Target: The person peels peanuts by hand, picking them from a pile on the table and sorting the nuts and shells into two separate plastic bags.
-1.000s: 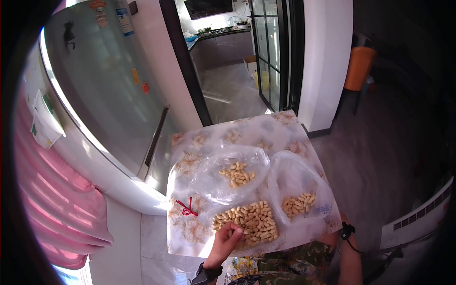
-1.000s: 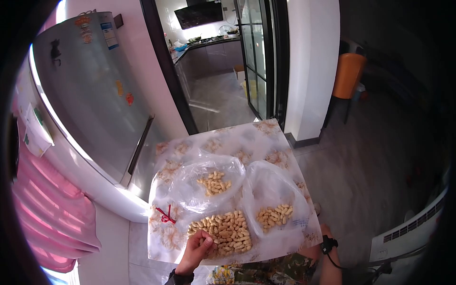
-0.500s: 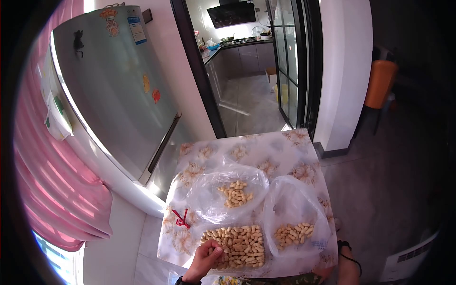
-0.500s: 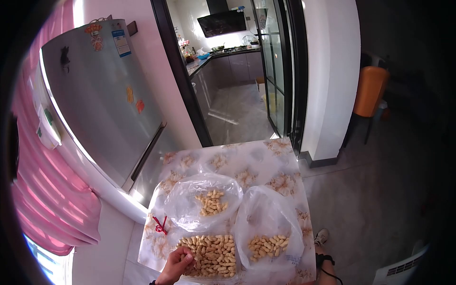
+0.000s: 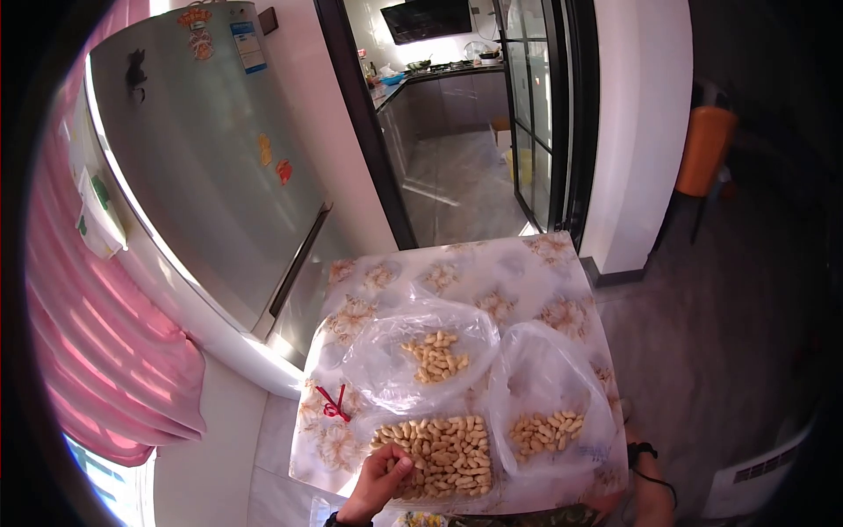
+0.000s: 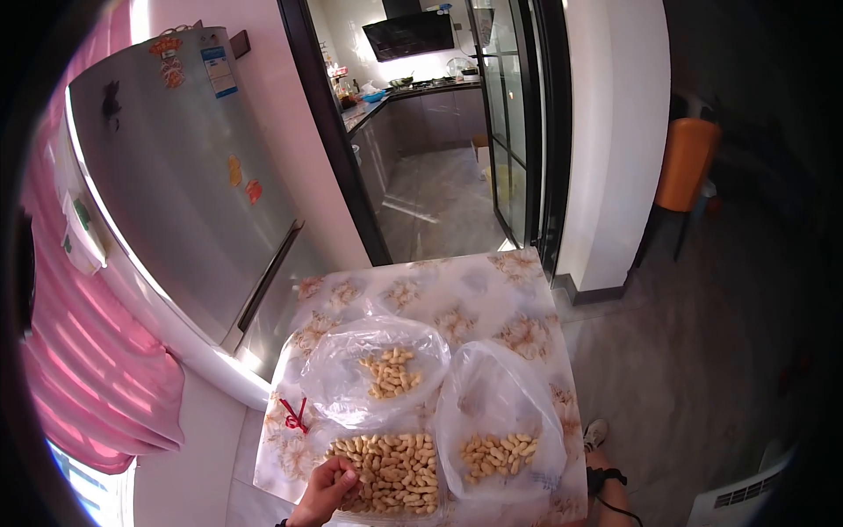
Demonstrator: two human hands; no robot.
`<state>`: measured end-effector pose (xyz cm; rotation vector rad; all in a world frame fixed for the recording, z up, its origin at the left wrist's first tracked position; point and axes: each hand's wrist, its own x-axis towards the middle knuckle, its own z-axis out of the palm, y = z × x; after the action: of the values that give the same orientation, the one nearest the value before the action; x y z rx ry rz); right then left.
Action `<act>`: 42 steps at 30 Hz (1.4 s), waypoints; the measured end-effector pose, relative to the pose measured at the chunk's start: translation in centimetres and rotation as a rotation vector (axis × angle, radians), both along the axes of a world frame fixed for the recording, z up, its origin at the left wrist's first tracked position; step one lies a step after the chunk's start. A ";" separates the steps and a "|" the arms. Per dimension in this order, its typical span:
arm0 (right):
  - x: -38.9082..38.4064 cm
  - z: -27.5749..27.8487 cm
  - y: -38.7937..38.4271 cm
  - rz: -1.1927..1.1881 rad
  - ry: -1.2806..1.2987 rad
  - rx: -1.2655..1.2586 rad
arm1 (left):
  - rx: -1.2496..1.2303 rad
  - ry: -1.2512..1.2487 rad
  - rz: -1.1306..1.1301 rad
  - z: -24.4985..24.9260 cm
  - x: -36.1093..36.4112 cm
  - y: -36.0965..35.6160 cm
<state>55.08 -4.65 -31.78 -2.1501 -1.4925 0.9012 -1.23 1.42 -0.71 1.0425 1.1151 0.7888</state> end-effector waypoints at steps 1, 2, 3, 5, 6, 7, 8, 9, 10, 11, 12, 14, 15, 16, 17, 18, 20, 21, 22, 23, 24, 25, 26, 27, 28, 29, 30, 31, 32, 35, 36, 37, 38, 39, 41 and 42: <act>-1.2 0.0 0.5 0.013 -0.010 -0.008 | -0.027 0.001 0.006 0.0 0.0 0.0; -1.2 -0.3 -0.4 0.025 -0.017 -0.018 | -0.028 0.000 0.012 -0.2 0.0 0.0; -1.5 -1.1 -0.6 0.035 -0.022 -0.028 | -0.009 -0.020 0.008 -0.4 0.0 0.0; -0.6 -1.8 -1.1 0.048 -0.034 -0.048 | 0.008 -0.041 0.002 -0.4 -0.1 0.0; 0.2 -1.7 -1.5 0.053 -0.041 -0.061 | -0.013 -0.049 0.005 -0.2 -0.1 -0.1; 0.9 -1.8 -1.9 0.057 -0.050 -0.072 | -0.033 -0.059 0.008 -0.1 -0.1 -0.1; 1.5 -1.2 -1.7 0.061 -0.061 -0.082 | -0.034 -0.064 0.005 -0.3 -0.1 -0.1; 1.6 -1.0 -1.3 0.065 -0.072 -0.093 | -0.007 -0.041 0.003 -0.5 -0.1 -0.1; 1.8 -0.7 -1.3 0.070 -0.083 -0.103 | 0.021 -0.017 0.001 -0.6 -0.2 0.0; 1.9 -0.8 -1.4 0.075 -0.092 -0.111 | 0.023 -0.020 0.000 -0.5 -0.2 -0.1; 2.1 -0.9 -1.0 0.081 -0.101 -0.115 | -0.002 -0.029 -0.010 -0.1 -0.3 -0.2; 1.2 -2.3 -1.5 0.092 -0.116 -0.118 | -0.017 -0.038 -0.020 0.1 -0.1 0.1; 0.9 -3.2 -2.0 0.099 -0.123 -0.123 | -0.023 -0.010 -0.011 0.0 -0.1 0.1; 1.0 -3.9 -2.7 0.105 -0.127 -0.129 | -0.031 0.020 -0.002 -0.1 -0.1 0.1; 1.0 -4.0 -1.9 0.112 -0.130 -0.137 | -0.031 0.023 -0.002 0.0 0.0 0.1; 1.0 -4.0 -1.1 0.118 -0.132 -0.148 | -0.047 -0.005 0.000 0.1 0.0 0.1; 0.5 -3.7 -1.9 0.131 -0.139 -0.169 | -0.063 -0.032 0.003 0.1 -0.1 0.0; 1.0 -3.2 -1.1 0.138 -0.145 -0.178 | -0.040 -0.022 0.006 -0.2 -0.1 0.0; 1.2 -2.9 -0.4 0.145 -0.153 -0.186 | -0.015 -0.014 0.010 -0.4 -0.1 0.0; 1.6 -2.9 -1.4 0.152 -0.165 -0.194 | -0.014 -0.019 0.011 -0.7 -0.2 0.0; 2.1 -3.0 -1.4 0.158 -0.177 -0.204 | -0.008 -0.049 0.010 -1.0 -0.4 -0.1; 2.7 -3.2 -1.4 0.156 -0.182 -0.204 | 0.000 -0.077 0.008 -1.2 -0.3 0.0; 2.1 -2.7 -0.6 0.135 -0.184 -0.195 | 0.003 -0.080 0.005 -0.7 0.2 0.1; 1.5 -2.2 0.4 0.115 -0.185 -0.184 | 0.081 -0.047 -0.005 0.5 0.9 -0.1; 0.8 -2.2 0.4 0.097 -0.185 -0.173 | 0.159 -0.014 -0.014 1.4 1.5 -0.1; 0.7 -2.1 0.3 0.080 -0.185 -0.163 | 0.163 -0.014 -0.012 1.7 1.7 -0.1; 0.7 -2.1 0.7 0.064 -0.183 -0.155 | 0.112 -0.042 0.013 2.0 1.9 -0.1; 0.8 -2.0 0.8 0.048 -0.181 -0.148 | 0.059 -0.069 0.038 2.1 2.0 -0.1; 0.5 -1.8 0.9 0.032 -0.179 -0.142 | 0.058 -0.067 0.040 2.1 2.0 -0.2; 0.1 -0.9 1.1 -0.017 -0.178 -0.123 | 0.081 -0.023 0.040 2.1 1.9 -0.3; 0.2 -0.5 0.4 -0.032 -0.181 -0.115 | 0.086 -0.054 0.024 2.0 1.7 -0.2; 0.5 -0.2 0.7 -0.049 -0.185 -0.108 | 0.091 -0.087 0.007 1.9 1.5 -0.1; 0.1 0.7 0.4 -0.066 -0.191 -0.101 | 0.091 -0.094 0.009 1.6 1.1 -0.1; -0.3 1.7 0.3 -0.085 -0.198 -0.095 | 0.017 -0.049 0.006 1.2 0.5 0.0; -1.7 3.6 0.8 -0.126 -0.213 -0.083 | -0.058 -0.013 -0.001 0.5 0.0 0.1; -2.0 4.9 0.9 -0.147 -0.220 -0.077 | -0.027 -0.062 -0.027 0.4 0.1 0.2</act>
<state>53.09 -3.75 -26.92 -2.4458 -1.3940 0.7006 -1.18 1.61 -0.34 1.0022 1.0543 0.7781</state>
